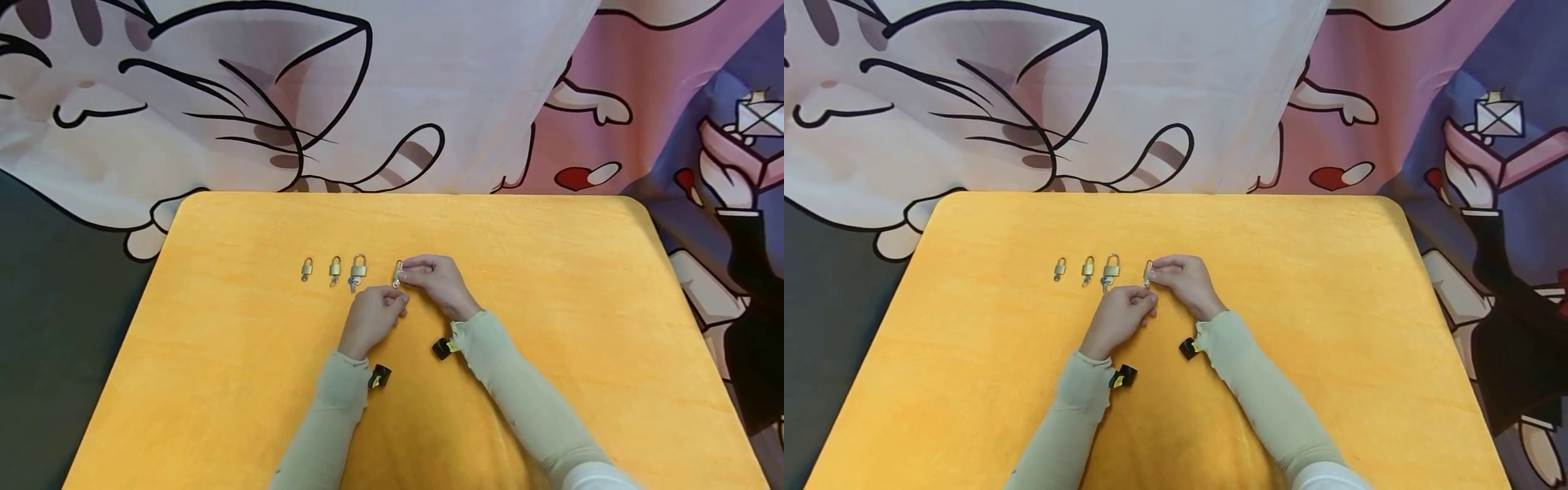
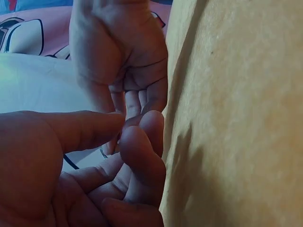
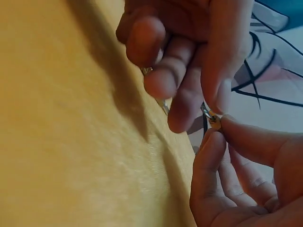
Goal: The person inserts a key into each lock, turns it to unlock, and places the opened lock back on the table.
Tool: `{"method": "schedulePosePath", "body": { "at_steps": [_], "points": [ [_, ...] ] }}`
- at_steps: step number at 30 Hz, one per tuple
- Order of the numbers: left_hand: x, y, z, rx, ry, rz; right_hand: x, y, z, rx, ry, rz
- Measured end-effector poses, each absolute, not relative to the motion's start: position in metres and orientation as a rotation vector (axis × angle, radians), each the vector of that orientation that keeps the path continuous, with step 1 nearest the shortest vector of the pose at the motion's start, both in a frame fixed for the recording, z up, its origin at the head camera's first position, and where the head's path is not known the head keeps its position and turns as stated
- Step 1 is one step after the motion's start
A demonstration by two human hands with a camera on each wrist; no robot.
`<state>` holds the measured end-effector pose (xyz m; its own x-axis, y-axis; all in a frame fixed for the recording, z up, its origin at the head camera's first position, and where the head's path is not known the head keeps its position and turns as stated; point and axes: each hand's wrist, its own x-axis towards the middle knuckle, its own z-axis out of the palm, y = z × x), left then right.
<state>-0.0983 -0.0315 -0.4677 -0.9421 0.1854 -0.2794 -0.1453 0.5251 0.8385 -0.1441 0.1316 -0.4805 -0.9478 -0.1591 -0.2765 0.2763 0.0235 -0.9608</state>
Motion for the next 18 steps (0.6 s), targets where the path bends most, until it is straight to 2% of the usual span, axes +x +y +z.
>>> {"method": "schedulePosePath", "body": {
  "at_steps": [8,18],
  "points": [
    [-0.098,-0.044,-0.465,0.028,2.486,1.356,-0.166,0.114,-0.477,0.046,2.218,-1.743],
    [-0.1,-0.066,-0.46,-0.035,2.508,1.367,-0.172,0.092,-0.477,-0.03,2.398,-1.505]
  ]
}}
